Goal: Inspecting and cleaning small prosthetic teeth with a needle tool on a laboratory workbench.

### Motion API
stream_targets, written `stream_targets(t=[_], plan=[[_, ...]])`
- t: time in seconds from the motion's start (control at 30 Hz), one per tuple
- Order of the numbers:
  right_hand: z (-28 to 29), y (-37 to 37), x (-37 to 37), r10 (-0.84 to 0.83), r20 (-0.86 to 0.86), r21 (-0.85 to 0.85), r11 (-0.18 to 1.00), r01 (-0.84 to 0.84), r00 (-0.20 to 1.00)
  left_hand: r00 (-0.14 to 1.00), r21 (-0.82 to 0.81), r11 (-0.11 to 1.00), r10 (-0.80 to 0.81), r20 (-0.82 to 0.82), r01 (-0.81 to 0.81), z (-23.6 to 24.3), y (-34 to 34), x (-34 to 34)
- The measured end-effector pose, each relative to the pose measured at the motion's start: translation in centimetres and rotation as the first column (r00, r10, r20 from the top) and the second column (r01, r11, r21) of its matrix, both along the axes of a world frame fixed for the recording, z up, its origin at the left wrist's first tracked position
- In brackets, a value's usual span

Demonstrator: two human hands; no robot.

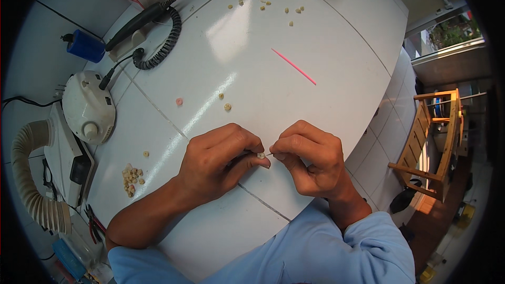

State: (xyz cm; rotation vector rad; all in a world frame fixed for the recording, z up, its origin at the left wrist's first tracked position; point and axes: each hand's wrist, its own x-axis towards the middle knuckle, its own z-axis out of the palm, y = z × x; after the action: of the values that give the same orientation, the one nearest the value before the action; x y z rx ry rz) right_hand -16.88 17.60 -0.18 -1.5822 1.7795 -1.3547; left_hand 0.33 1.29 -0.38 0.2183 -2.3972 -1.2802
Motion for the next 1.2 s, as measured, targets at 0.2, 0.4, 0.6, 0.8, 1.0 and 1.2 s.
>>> stream_targets(t=[0.2, 0.4, 0.6, 0.8, 1.0, 1.2], plan=[[-0.07, -0.02, 0.12, -0.002, -0.019, -0.003, 1.000, 0.002, 1.000, 1.000, -0.013, 1.000, 0.001, 0.016, -0.001, 0.12, -0.03, 0.00], [0.10, 0.10, 0.01, 0.017, -0.036, 0.008, 1.000, -0.017, 0.999, 1.000, -0.023, 1.000, 0.003, 0.015, -0.002, -0.04, 0.03, 0.00], [0.17, 0.10, 0.07, 0.018, -0.027, 0.023, 1.000, -0.017, 0.999, 1.000, -0.053, 0.999, 0.003, 0.021, -0.002, -0.14, 0.15, -0.16], [0.45, 0.05, 0.13, 0.008, -0.027, 0.055, 0.998, -0.007, 1.000, 1.000, -0.061, 0.998, 0.008, 0.019, -0.007, -0.13, 0.20, -0.19], [0.32, 0.12, 0.11, 0.010, -0.017, 0.071, 0.997, -0.009, 1.000, 0.999, -0.035, 0.999, 0.001, 0.037, 0.000, 0.03, 0.10, -0.26], [0.76, -0.14, 0.14, 0.015, -0.023, 0.078, 0.997, -0.013, 1.000, 0.998, -0.007, 1.000, -0.005, 0.056, 0.005, 0.13, 0.00, -0.22]])
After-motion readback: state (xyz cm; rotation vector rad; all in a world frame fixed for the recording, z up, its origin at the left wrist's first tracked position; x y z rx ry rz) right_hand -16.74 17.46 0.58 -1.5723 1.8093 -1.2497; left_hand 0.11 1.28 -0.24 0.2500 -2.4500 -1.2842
